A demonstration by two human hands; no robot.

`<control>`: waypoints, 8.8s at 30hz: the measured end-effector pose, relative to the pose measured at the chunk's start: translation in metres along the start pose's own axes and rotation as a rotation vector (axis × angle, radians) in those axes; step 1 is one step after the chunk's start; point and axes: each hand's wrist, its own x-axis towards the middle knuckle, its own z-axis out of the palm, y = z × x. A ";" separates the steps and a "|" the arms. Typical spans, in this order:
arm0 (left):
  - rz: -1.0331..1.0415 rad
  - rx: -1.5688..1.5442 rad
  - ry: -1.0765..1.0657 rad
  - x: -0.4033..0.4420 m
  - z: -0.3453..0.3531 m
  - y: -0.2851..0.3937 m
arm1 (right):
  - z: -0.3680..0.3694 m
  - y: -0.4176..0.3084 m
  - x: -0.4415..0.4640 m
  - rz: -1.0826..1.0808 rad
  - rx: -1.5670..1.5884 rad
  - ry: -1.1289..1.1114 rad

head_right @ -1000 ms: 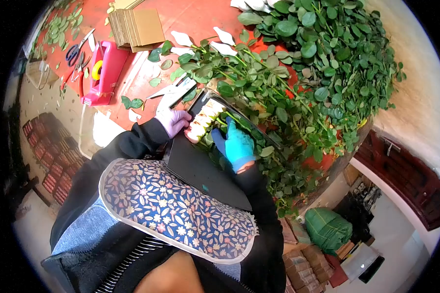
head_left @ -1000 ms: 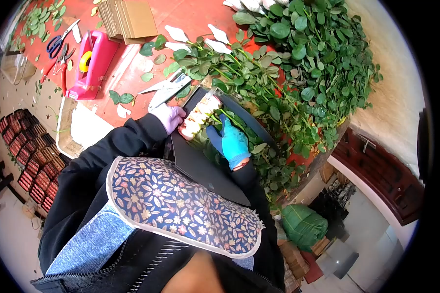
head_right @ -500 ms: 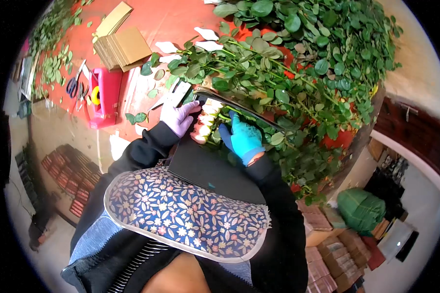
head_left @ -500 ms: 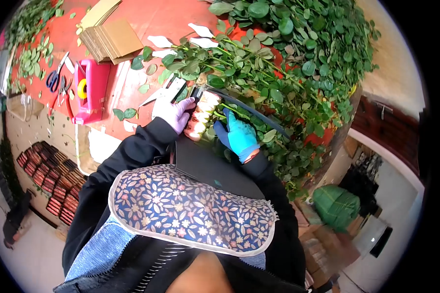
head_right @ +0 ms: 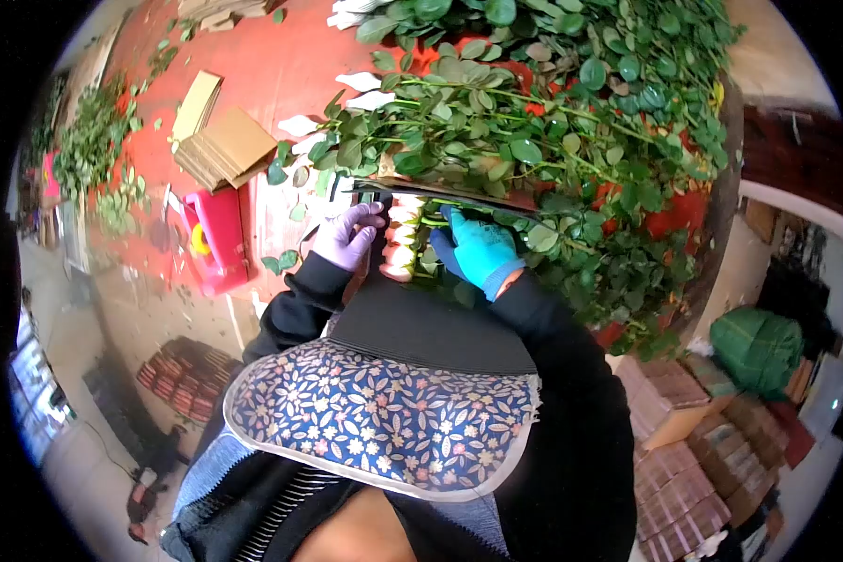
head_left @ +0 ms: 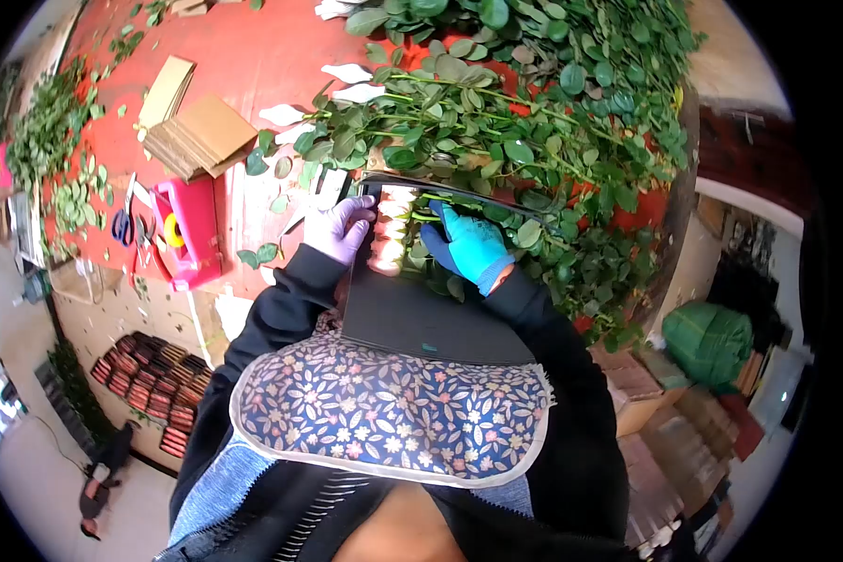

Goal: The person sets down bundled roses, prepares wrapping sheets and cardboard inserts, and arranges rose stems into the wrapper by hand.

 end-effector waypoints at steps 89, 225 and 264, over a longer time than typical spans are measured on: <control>0.864 0.805 -0.515 -0.042 0.055 0.039 | 0.025 0.036 -0.166 0.127 2.246 0.650; -0.090 0.175 -0.085 0.022 0.022 -0.006 | -0.006 0.006 0.006 -0.656 -0.380 0.028; 0.311 0.473 0.129 -0.001 -0.016 0.020 | -0.014 -0.040 -0.005 -0.477 -0.580 0.079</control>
